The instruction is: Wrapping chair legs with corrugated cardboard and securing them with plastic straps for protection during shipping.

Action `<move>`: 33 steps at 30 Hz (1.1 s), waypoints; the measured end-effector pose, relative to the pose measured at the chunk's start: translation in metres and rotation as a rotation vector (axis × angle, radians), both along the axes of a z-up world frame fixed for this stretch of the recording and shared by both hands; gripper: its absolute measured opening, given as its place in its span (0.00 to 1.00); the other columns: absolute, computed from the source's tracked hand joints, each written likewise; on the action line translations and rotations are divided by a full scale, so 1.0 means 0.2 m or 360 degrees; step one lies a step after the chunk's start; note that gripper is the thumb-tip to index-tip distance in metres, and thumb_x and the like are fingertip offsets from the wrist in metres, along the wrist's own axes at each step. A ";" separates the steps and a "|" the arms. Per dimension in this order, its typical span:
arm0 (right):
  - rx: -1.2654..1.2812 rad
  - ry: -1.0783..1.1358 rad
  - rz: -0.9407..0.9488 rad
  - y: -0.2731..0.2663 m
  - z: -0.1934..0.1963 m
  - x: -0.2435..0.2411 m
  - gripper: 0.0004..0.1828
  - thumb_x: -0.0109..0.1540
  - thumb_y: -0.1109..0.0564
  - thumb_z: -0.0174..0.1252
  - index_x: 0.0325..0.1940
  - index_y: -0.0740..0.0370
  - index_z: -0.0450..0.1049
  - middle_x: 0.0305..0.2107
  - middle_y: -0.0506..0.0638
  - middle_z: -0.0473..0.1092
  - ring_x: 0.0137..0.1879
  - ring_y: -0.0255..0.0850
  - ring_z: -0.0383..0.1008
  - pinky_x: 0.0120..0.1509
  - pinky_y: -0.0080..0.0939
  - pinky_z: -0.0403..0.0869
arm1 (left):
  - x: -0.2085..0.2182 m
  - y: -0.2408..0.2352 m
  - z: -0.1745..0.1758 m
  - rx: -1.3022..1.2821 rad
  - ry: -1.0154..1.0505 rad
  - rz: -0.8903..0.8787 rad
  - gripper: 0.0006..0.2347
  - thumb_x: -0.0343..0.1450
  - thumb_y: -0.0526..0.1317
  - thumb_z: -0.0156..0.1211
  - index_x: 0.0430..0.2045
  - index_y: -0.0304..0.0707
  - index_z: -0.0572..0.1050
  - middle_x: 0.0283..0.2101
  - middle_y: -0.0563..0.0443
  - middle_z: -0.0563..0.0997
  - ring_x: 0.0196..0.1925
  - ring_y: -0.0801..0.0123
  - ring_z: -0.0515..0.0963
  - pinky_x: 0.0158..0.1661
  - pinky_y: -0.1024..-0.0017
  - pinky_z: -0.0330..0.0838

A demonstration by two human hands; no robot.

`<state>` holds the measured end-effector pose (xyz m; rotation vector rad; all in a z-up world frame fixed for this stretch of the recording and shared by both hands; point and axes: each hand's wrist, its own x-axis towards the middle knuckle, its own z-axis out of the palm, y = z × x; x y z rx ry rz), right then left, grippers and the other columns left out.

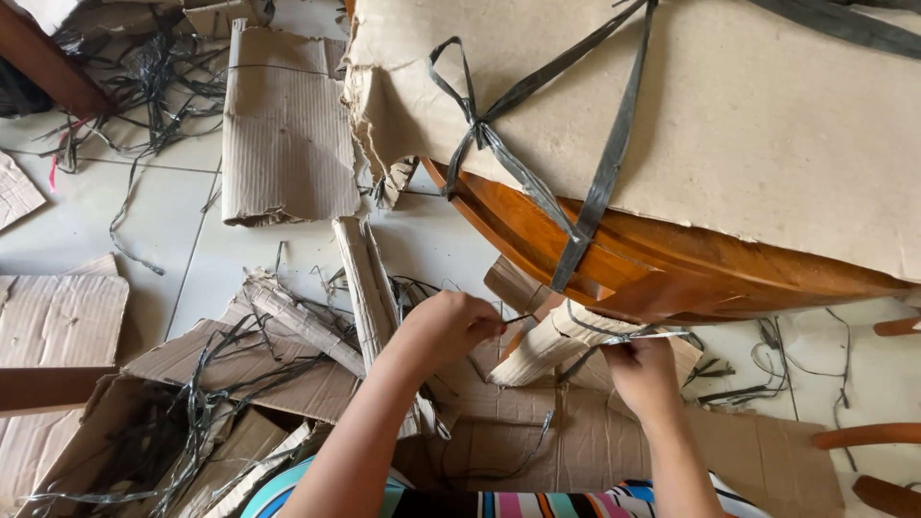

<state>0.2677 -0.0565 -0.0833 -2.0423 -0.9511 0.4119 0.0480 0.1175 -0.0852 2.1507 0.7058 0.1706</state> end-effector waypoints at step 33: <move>0.0673 -0.0869 0.0651 -0.18 0.31 -0.34 0.15 0.65 0.59 0.58 0.57 0.62 0.74 0.50 0.57 0.72 0.51 0.43 0.80 0.54 0.34 0.82 | 0.10 -0.29 0.25 0.0731 -0.1251 -0.0338 0.03 0.76 0.31 0.61 0.40 0.31 0.79 0.46 0.44 0.84 0.47 0.57 0.83 0.49 0.61 0.69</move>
